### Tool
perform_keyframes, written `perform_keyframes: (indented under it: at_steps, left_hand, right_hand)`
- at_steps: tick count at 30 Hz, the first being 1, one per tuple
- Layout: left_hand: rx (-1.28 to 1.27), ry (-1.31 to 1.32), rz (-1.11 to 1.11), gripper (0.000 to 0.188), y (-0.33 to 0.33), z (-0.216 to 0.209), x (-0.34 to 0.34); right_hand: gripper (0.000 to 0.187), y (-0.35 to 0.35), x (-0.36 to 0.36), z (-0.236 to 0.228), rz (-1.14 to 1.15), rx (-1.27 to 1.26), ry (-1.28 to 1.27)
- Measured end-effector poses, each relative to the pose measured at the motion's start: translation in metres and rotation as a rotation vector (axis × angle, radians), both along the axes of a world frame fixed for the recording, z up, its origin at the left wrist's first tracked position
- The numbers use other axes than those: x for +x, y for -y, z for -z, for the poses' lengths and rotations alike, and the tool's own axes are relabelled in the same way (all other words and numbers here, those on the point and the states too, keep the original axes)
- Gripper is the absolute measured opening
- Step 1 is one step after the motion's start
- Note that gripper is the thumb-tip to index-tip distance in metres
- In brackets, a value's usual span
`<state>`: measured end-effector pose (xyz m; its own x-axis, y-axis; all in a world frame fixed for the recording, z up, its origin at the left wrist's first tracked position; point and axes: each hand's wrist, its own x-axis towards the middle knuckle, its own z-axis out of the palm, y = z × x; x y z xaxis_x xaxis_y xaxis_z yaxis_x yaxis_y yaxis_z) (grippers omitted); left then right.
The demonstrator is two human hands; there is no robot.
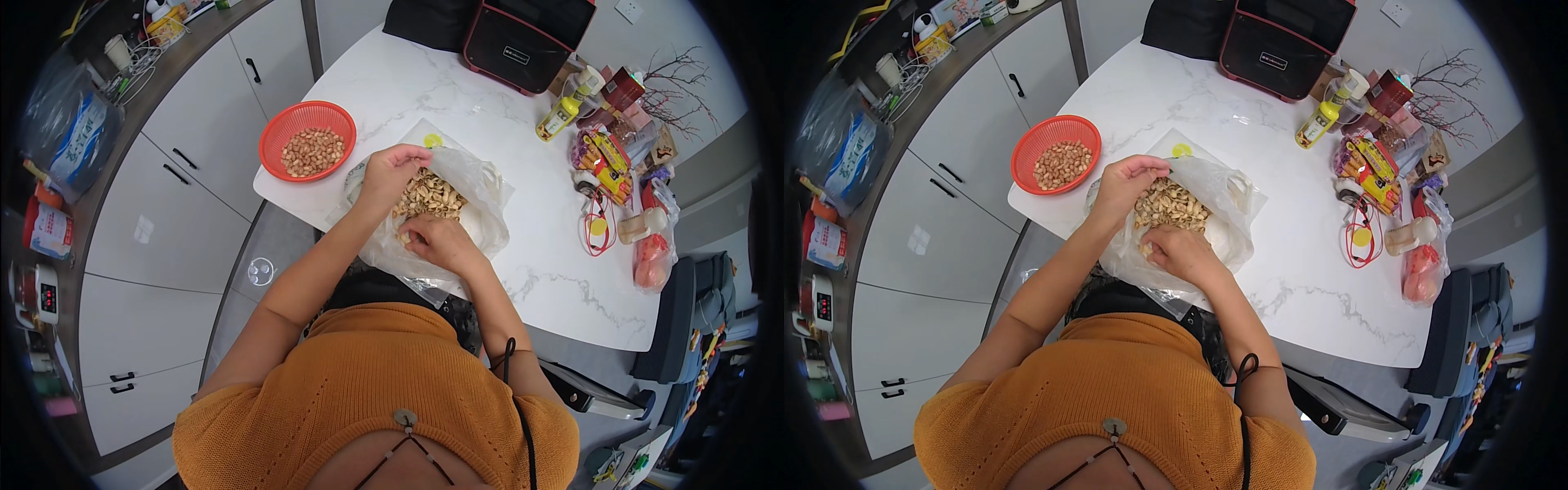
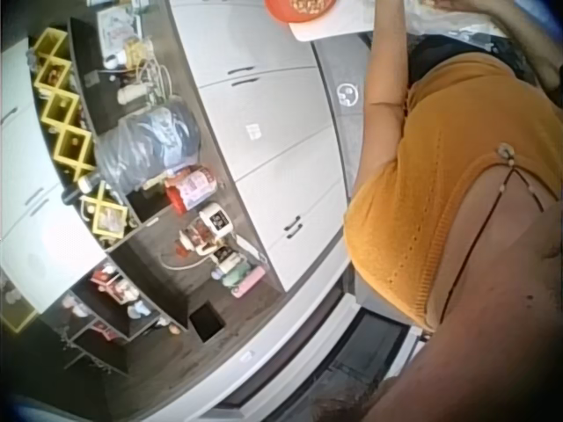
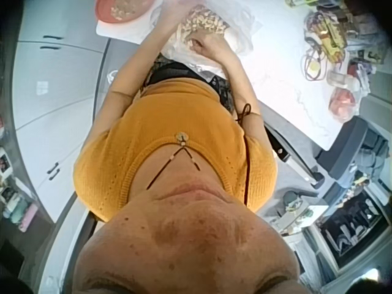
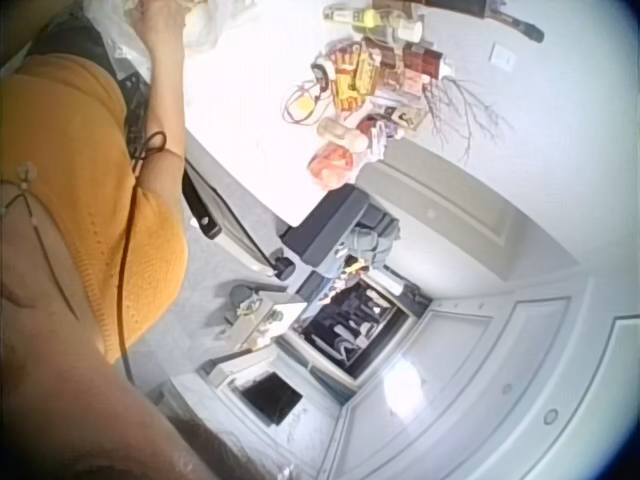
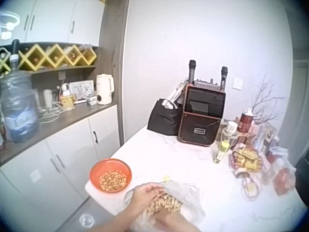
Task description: The person peels the skin off several nuts by hand, dropping the discarded skins into a plastic bag and the cleaned nuts into a red bowl.
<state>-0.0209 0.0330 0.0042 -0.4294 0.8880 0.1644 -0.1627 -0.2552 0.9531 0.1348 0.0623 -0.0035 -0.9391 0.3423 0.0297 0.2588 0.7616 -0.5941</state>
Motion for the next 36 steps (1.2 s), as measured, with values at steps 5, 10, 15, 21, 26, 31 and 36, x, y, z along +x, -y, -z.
perform_keyframes:
  at_steps: [5,10,15,21,26,31,36]
  left_hand:
    - [0.072,-0.084,-0.146,0.019,0.004,-0.001,-0.016]
    - [-0.091,-0.510,-0.504,0.017,0.021,0.002,-0.064]
    - [-0.256,-0.775,-0.721,0.018,0.041,-0.002,-0.096]
    - [-0.176,-1.180,-0.759,0.016,0.042,0.002,-0.101]
    - [0.030,-0.818,-0.509,0.014,0.038,-0.004,-0.042]
    - [-0.028,-0.419,-0.088,0.014,0.040,0.000,0.005]
    - [-0.062,-0.238,0.024,0.015,0.035,0.012,0.019]
  right_hand:
    - [0.023,-0.009,0.002,0.014,0.029,-0.074,-0.138]
    - [0.019,-0.010,0.004,0.004,0.137,-0.445,-0.185]
    - [0.017,-0.018,0.004,0.006,0.232,-0.946,-0.329]
    - [0.014,-0.021,0.005,0.009,0.264,-0.992,-0.476]
    - [0.012,-0.022,0.005,0.011,0.312,-0.987,-0.553]
    - [0.012,-0.019,0.005,0.012,0.324,-0.895,-0.610]
    - [0.014,-0.019,0.005,0.012,0.311,-0.887,-0.657]
